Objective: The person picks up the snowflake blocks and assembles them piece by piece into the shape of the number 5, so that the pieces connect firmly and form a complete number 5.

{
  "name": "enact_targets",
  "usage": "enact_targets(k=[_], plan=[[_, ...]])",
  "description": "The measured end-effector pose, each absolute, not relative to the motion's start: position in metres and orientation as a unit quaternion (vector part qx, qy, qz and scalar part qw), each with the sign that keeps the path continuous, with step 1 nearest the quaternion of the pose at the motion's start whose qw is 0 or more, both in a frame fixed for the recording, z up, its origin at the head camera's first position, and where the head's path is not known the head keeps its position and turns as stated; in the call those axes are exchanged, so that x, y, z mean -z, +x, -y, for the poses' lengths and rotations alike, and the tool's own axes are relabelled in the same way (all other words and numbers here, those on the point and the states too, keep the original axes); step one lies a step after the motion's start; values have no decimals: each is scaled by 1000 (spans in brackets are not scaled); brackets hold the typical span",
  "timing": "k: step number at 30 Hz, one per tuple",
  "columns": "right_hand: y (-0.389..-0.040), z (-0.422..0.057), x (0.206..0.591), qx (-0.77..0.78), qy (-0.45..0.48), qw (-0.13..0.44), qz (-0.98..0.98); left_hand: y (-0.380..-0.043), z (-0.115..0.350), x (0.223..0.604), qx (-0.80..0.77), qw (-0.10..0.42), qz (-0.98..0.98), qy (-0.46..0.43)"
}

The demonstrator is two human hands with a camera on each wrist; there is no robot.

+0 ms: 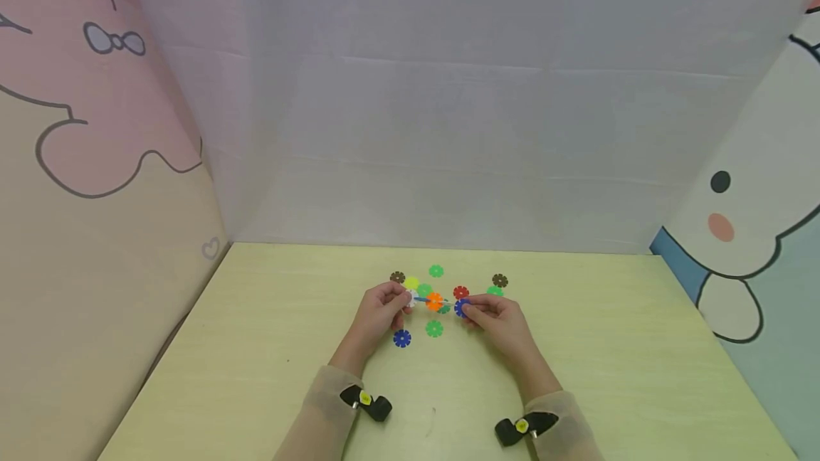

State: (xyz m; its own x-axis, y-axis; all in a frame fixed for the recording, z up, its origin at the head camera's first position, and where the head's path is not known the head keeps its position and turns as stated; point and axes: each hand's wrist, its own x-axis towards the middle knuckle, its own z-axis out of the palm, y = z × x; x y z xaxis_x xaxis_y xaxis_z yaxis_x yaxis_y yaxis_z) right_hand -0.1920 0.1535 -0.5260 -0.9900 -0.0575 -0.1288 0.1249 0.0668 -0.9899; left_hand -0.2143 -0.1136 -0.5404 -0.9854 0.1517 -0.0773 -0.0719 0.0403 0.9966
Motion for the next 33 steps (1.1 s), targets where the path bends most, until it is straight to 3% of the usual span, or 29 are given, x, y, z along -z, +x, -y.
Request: enact_targets(k=[33], plan=[[-191,-154,527,680,22,67,-730,-214,112,540,-685,84,-723,46]])
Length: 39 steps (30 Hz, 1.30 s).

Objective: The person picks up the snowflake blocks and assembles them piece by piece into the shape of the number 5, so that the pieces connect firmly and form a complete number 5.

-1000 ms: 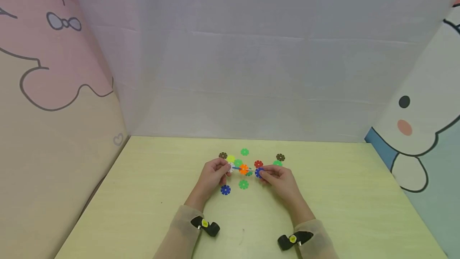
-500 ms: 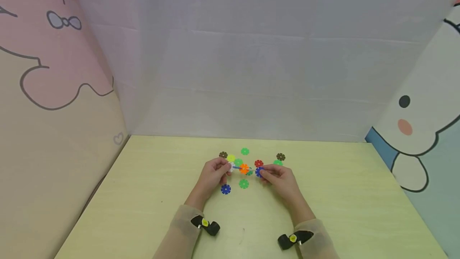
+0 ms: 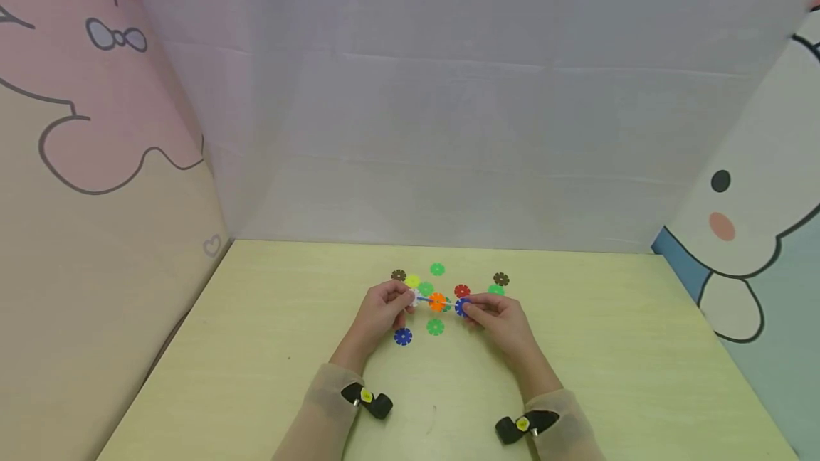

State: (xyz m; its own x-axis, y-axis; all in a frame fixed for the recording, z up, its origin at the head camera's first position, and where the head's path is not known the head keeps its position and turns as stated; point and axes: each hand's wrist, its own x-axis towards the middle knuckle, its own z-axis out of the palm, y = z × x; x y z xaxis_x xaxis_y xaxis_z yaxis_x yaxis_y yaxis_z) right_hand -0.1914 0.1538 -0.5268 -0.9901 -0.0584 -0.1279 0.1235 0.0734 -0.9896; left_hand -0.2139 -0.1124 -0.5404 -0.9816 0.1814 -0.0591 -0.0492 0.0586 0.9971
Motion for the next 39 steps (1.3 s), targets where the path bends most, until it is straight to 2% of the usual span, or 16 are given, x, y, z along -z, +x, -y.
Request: enact_targets(k=[39], plan=[[-190,-151,530,705,22,65,-706,-214,112,542,-683,88,-724,52]])
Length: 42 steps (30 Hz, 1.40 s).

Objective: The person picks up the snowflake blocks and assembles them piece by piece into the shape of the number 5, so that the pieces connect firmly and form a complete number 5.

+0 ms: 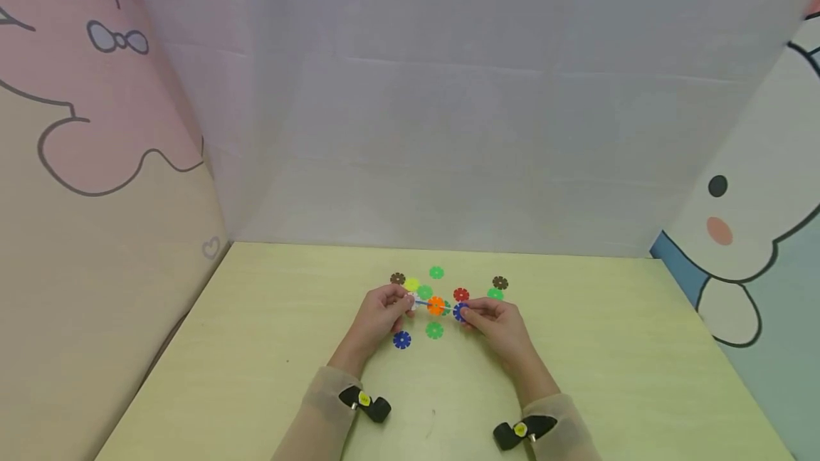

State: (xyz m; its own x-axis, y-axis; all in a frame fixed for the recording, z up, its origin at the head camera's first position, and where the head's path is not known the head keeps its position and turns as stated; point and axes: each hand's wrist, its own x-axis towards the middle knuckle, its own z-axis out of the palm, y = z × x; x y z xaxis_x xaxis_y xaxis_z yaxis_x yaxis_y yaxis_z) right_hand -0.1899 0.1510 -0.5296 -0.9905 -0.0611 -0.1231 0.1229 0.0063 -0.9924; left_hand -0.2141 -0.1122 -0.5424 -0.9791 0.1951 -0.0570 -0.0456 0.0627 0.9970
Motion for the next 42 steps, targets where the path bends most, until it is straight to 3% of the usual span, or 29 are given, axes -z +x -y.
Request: enact_targets(k=[42], plan=[[-185,-145,525,704,21,72,-706,-212,112,540,-681,78,-727,49]])
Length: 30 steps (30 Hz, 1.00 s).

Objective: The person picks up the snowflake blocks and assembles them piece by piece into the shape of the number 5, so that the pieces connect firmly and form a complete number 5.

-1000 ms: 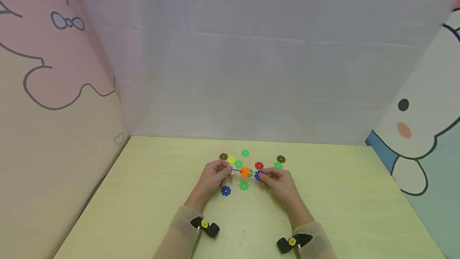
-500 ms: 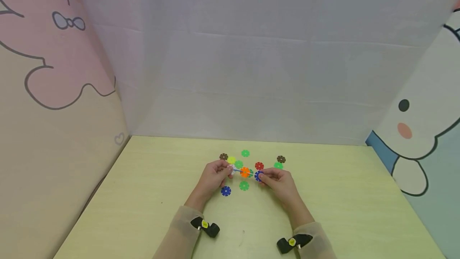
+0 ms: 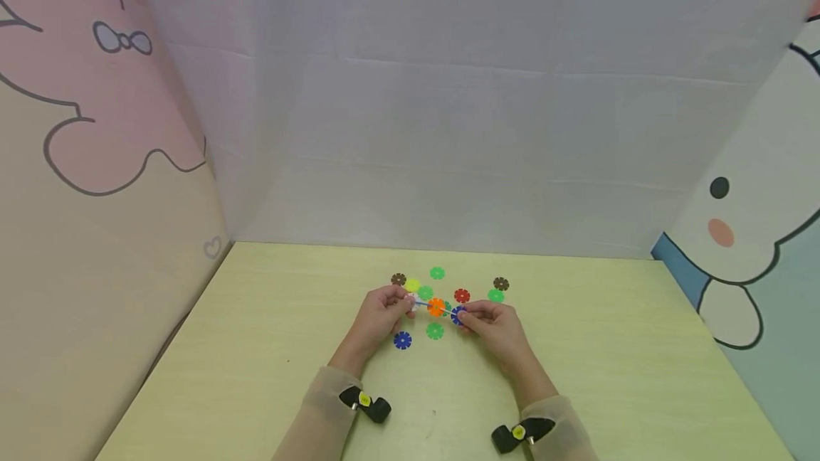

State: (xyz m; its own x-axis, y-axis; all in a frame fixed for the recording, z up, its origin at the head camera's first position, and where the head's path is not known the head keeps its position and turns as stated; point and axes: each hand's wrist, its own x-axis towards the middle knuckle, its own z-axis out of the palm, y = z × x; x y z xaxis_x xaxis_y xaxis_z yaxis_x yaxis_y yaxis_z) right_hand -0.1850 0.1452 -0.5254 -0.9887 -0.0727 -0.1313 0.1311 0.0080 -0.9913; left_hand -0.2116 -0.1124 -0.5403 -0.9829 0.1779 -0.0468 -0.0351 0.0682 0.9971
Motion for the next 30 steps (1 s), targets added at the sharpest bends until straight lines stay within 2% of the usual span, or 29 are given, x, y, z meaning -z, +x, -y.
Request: enact_targets(k=[25,30], plan=[[-188,-147,530,700,26,64,-711,-213,114,542,-687,86,-720,51],[-188,-146,526,703,38,50,-708,-213,116,542,-684,103,-719,66]])
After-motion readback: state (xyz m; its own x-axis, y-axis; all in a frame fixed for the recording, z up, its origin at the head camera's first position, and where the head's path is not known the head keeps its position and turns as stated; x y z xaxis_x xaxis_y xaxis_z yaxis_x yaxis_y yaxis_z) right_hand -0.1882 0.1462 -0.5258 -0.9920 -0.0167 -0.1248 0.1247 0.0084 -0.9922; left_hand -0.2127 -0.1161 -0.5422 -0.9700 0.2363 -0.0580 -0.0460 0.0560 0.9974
